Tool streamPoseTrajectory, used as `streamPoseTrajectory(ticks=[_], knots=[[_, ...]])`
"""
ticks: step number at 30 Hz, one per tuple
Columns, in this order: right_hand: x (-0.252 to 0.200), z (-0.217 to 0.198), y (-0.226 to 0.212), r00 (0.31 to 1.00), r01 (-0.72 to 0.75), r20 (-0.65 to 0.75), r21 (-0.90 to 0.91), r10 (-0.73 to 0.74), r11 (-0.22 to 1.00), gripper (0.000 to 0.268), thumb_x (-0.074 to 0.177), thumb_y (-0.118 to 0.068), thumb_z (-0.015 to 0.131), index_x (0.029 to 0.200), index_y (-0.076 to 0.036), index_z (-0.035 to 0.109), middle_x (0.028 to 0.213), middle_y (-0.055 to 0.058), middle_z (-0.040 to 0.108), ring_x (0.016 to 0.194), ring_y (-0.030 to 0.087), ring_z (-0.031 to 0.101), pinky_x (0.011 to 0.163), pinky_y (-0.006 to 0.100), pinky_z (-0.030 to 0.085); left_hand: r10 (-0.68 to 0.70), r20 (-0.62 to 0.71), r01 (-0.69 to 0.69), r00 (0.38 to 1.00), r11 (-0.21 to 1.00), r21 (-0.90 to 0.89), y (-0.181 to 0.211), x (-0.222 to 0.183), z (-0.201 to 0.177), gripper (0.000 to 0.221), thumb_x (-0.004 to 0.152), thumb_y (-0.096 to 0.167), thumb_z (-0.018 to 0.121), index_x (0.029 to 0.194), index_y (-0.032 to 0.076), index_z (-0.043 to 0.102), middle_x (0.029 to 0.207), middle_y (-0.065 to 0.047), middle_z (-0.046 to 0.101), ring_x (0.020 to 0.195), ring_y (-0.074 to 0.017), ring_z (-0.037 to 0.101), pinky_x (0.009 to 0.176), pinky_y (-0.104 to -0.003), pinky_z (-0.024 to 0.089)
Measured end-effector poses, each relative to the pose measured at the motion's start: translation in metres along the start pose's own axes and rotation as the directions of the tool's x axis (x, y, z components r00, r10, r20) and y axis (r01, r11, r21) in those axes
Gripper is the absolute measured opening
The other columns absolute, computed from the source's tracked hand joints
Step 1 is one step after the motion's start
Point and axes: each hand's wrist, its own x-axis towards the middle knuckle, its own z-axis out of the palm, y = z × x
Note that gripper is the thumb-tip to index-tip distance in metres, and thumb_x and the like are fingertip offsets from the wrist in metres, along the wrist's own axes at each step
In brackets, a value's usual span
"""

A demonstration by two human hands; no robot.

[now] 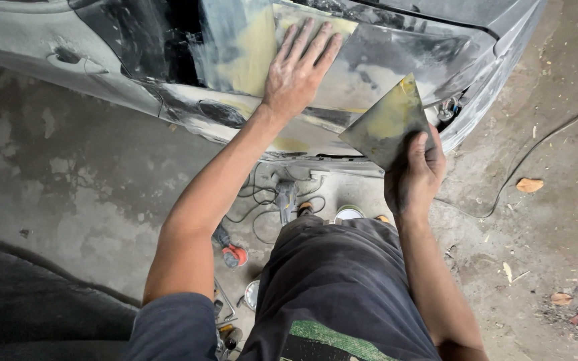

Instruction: The person scoops yellow body filler from a container using a putty knife and applies it to the front bumper of a car. They spread the filler over the surface and then use a sanding block to smooth the applied material.

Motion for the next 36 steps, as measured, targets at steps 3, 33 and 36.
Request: streamPoseTrajectory(ticks=[3, 33, 36], knots=[[0.003, -0.001, 0.003, 1.000, -0.012, 0.007, 0.012, 0.012, 1.000, 0.038, 0.114, -0.022, 0.053, 0.141, 0.004, 0.052, 0.125, 0.010, 0.064, 0.116, 0.018, 0.062, 0.107, 0.035, 0.053, -0.016, 0.027, 0.017, 0.999, 1.000, -0.018, 0.003, 0.000, -0.005, 0.066, 0.095, -0.002, 0.060, 0.158, 0.011, 0.049, 0.160, -0.014, 0.048, 0.147, -0.0397, 0.043, 0.126, -0.054, 0.033], [0.003, 0.006, 0.016, 0.999, 0.005, 0.051, -0.013, -0.004, 1.000, 0.036, 0.116, -0.020, 0.051, 0.143, 0.004, 0.052, 0.133, 0.013, 0.063, 0.122, 0.021, 0.063, 0.111, 0.038, 0.053, -0.070, -0.019, 0.068, 0.997, 0.994, -0.087, 0.055, -0.134, 0.021, 0.048, 0.102, 0.008, 0.057, 0.150, 0.010, 0.058, 0.156, -0.012, 0.050, 0.142, -0.0391, 0.051, 0.118, -0.052, 0.045], [0.000, 0.006, 0.011, 0.999, -0.014, 0.053, 0.018, 0.013, 1.000, 0.037, 0.114, -0.020, 0.051, 0.144, 0.003, 0.051, 0.135, 0.013, 0.062, 0.124, 0.021, 0.063, 0.112, 0.038, 0.053, -0.069, -0.018, 0.067, 0.997, 0.993, -0.097, 0.065, -0.148, 0.024, 0.050, 0.098, 0.006, 0.061, 0.148, 0.009, 0.058, 0.151, -0.014, 0.056, 0.137, -0.0403, 0.054, 0.115, -0.053, 0.046]])
